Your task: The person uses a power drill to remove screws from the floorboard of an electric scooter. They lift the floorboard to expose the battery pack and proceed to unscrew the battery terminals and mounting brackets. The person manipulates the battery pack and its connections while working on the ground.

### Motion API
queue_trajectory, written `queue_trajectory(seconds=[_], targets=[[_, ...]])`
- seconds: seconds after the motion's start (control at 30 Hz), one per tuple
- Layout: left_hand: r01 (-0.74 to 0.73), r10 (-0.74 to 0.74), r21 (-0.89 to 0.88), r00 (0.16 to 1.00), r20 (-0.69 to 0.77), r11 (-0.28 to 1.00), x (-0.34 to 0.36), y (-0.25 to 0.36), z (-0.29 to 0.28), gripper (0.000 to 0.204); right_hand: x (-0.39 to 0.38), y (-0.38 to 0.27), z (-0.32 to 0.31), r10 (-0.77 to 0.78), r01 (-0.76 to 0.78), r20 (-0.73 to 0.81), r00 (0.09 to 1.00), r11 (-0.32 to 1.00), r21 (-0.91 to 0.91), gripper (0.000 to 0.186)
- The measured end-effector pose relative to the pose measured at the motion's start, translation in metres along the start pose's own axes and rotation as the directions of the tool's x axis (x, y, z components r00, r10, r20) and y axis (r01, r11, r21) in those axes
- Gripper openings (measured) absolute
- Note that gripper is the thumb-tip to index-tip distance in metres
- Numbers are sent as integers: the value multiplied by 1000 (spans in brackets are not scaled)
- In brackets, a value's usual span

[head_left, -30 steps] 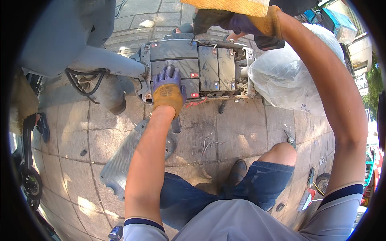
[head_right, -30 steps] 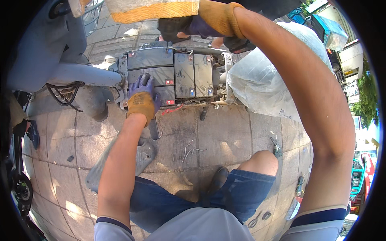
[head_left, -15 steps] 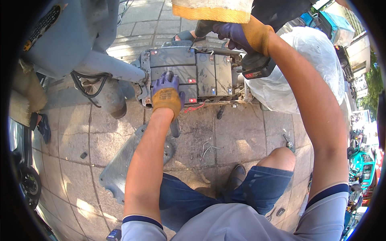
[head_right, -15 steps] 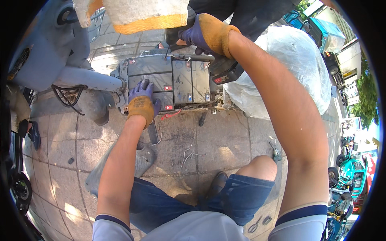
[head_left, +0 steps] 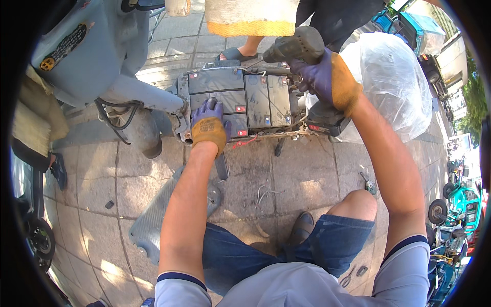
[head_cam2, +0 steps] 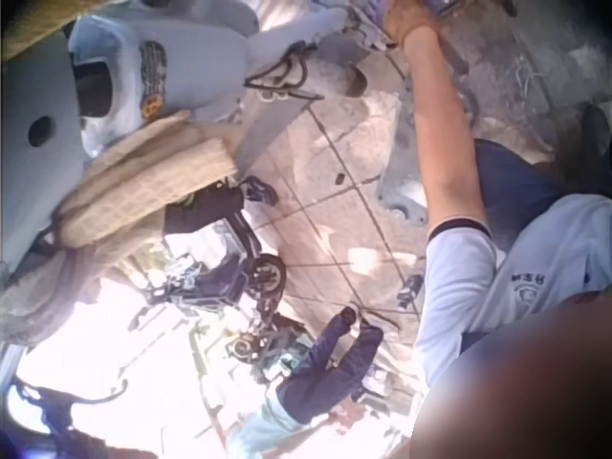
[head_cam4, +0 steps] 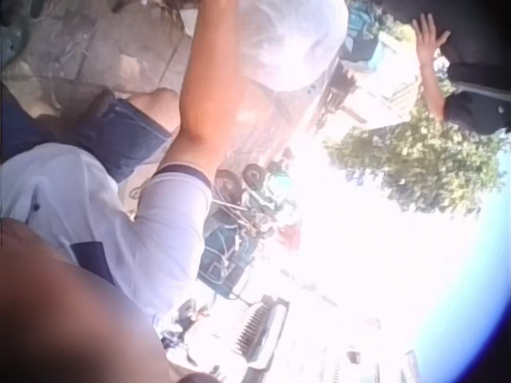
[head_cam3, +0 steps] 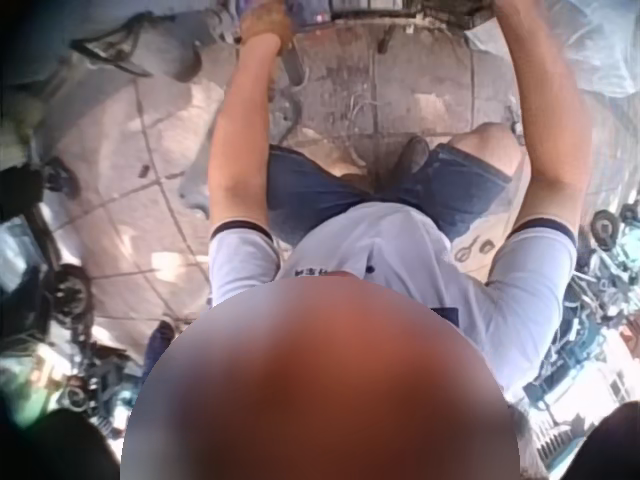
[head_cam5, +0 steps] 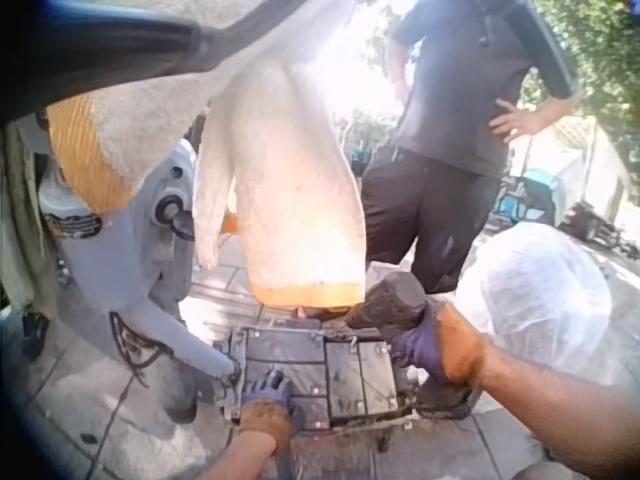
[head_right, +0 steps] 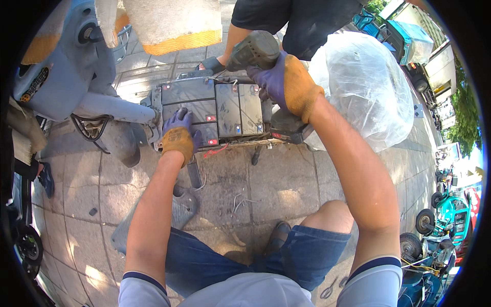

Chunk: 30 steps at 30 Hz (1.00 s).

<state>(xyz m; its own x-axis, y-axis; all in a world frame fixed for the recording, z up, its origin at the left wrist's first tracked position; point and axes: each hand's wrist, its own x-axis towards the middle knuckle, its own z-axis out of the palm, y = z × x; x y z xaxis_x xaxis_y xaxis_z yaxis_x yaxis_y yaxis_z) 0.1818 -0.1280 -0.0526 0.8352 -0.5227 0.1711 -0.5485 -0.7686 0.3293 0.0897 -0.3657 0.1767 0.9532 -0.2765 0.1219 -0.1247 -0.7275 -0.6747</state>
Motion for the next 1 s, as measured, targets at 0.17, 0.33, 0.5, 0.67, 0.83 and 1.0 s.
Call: queue_trajectory(seconds=[0.17, 0.33, 0.5, 0.67, 0.83, 1.0], targets=[[71, -73, 28, 995, 70, 997, 3, 8, -9, 67, -49, 21, -9, 173, -173, -9, 985, 984, 38, 33], [90, -95, 62, 991, 91, 994, 5, 21, -15, 70, -44, 41, -14, 189, -187, -28, 982, 981, 58, 34], [115, -128, 101, 982, 137, 988, 6, 27, -21, 76, -35, 44, -11, 143, -143, 6, 990, 986, 88, 34], [85, -102, 130, 987, 125, 988, 5, 23, -18, 79, -30, 39, -10, 145, -144, 1, 989, 984, 107, 34], [62, -71, 84, 992, 106, 995, 6, 21, -18, 78, -32, 36, -15, 159, -159, 0, 987, 986, 53, 36], [53, -58, 52, 994, 92, 997, 2, 7, -17, 76, -86, 23, -15, 361, -391, 180, 915, 904, 175, 38]])
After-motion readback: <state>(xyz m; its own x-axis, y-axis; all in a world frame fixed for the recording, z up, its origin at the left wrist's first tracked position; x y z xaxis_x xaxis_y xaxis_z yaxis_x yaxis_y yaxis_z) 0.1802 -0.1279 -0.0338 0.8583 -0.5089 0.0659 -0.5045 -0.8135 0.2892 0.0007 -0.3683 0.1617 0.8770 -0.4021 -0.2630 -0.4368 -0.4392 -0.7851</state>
